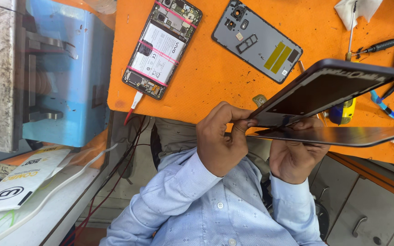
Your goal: The person assembles a mobile phone by fitting the internal frame and speaker component onto the rear of the screen assembly, and then peels a protective film from a new replacement screen component.
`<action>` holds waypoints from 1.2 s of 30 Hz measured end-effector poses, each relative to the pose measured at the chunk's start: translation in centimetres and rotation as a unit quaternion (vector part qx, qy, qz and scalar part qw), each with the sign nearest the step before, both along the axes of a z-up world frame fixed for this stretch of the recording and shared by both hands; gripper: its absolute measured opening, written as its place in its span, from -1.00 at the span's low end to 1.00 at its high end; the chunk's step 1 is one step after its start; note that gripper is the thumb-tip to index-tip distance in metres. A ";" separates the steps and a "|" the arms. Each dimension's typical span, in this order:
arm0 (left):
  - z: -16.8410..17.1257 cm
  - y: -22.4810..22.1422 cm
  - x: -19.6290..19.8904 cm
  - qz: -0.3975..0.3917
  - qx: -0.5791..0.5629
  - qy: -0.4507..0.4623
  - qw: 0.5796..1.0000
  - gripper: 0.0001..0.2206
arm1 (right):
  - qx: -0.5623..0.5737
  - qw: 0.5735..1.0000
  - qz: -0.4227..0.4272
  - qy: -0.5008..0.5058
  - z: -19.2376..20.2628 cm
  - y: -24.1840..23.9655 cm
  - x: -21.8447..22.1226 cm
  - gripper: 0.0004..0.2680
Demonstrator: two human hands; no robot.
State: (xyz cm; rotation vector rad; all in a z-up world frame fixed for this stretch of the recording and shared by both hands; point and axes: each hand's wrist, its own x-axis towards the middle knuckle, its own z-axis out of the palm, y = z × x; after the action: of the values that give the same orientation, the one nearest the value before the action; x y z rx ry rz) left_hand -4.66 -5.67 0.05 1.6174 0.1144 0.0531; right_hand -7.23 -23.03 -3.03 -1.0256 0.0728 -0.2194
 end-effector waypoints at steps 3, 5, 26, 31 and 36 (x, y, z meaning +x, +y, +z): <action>0.2 0.1 0.3 -0.008 -0.014 -0.022 1.000 -0.88 | 0.007 1.000 -0.002 -0.009 0.5 0.3 0.6 -0.94; 0.5 0.4 0.4 -0.011 -0.012 -0.038 0.999 -0.85 | 0.034 0.999 0.003 0.002 0.8 0.4 1.0 -0.92; 4.1 2.6 2.3 -0.026 0.100 -0.111 0.988 -0.74 | 0.074 0.997 0.011 0.034 1.1 -0.2 1.1 -0.88; 3.1 1.9 2.8 -0.050 -0.003 -0.036 0.998 -0.84 | 0.037 0.999 0.011 0.027 0.8 -0.1 0.3 -0.89; 1.2 1.3 2.8 -0.048 -0.033 -0.004 0.998 -0.90 | 0.007 0.999 0.024 0.039 0.7 -0.3 0.3 -0.94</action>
State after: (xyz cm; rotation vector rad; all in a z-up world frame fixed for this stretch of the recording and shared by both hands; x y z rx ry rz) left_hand -1.84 -4.37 1.21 1.5548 0.0327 -0.0182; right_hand -6.94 -23.30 -2.31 -1.0208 0.1193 -0.1344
